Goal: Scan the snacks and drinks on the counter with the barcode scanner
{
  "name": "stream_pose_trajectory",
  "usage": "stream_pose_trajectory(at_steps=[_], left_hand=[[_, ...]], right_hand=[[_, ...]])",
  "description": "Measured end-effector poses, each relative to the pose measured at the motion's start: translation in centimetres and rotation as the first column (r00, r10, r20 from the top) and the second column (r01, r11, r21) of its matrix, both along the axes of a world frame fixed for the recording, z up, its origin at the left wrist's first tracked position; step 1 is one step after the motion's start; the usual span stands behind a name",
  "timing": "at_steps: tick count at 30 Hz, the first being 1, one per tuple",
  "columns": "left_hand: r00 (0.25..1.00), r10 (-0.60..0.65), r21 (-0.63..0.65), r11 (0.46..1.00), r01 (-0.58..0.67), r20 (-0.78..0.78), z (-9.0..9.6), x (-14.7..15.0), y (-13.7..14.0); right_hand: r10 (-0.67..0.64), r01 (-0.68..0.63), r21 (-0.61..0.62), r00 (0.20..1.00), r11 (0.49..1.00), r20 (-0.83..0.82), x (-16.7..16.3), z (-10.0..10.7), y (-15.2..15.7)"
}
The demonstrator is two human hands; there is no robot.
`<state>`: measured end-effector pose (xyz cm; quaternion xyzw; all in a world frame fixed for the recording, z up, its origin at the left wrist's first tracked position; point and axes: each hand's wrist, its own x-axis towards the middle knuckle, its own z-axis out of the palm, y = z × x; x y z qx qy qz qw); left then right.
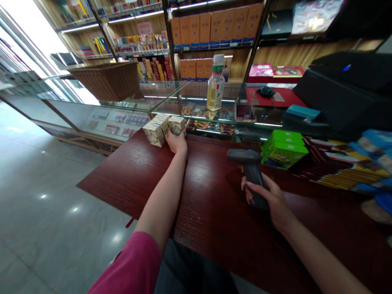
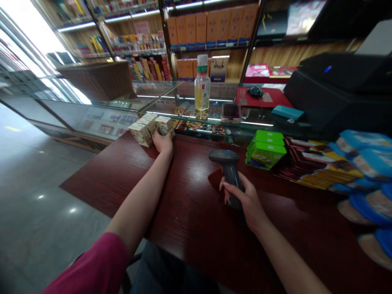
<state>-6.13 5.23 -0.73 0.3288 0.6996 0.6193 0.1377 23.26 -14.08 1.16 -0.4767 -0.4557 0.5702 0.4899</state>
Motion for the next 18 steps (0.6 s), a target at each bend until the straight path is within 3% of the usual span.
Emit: stream_pose_trajectory(at_steps=[7, 18], left_hand=[[0.992, 0.121, 0.053, 0.991, -0.122, 0.029, -0.3, 0.8, 0.1], [0.981, 0.195, -0.083, 0.977, -0.196, -0.018, 2.0, 2.4, -0.7]], right_hand=[[-0.008, 0.009, -0.008, 0.998, 1.0, 0.057, 0.0, 0.0, 0.0], [-0.028, 0.033, 0.108, 0.998, 0.994, -0.048, 0.0, -0.4, 0.4]])
